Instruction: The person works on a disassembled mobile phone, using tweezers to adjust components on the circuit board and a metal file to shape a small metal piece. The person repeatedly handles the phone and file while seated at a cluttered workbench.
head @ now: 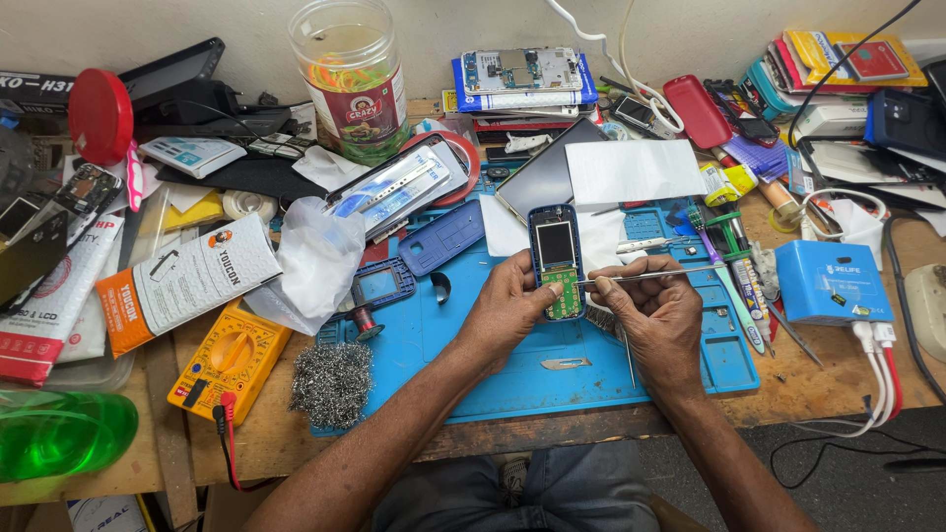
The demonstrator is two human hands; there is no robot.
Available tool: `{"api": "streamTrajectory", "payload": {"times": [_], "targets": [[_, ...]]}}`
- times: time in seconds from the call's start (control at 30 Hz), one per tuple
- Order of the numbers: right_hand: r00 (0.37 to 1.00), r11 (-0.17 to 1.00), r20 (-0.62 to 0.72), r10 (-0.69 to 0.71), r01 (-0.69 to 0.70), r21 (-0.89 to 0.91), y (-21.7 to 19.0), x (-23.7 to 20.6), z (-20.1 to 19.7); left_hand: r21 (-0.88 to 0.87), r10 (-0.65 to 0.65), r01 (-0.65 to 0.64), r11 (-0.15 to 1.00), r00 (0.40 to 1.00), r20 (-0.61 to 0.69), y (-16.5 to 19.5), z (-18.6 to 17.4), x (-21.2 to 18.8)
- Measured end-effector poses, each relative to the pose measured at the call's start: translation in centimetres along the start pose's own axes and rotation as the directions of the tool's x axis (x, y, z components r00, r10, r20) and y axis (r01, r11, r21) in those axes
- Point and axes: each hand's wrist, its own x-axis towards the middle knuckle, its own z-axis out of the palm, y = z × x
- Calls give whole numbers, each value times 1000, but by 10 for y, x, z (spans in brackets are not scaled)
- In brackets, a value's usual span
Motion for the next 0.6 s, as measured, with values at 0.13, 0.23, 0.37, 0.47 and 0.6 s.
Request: {"api": "streamTrajectory", "payload": {"times": [0.13,0.23,0.37,0.47,0.6], "targets": [[1000,1000,3,-10,10,-7,1,0,0,12,-4,4,1000,1000,-1,0,0,0],[1000,1000,5,-12,12,2,0,0,0,11,-2,2,1000,1000,-1,0,0,0],[1000,1000,3,5,-5,-5,-1,1,1,12,1,-1,1000,1000,0,2,0,0],[1000,1000,0,10,-10,2,-3,1,1,21,-1,1,1000,1000,-3,2,0,1],[1000,1000,0,9,-9,-2,-2,1,1,14,-4,4,1000,1000,-3,1,0,1]]}}
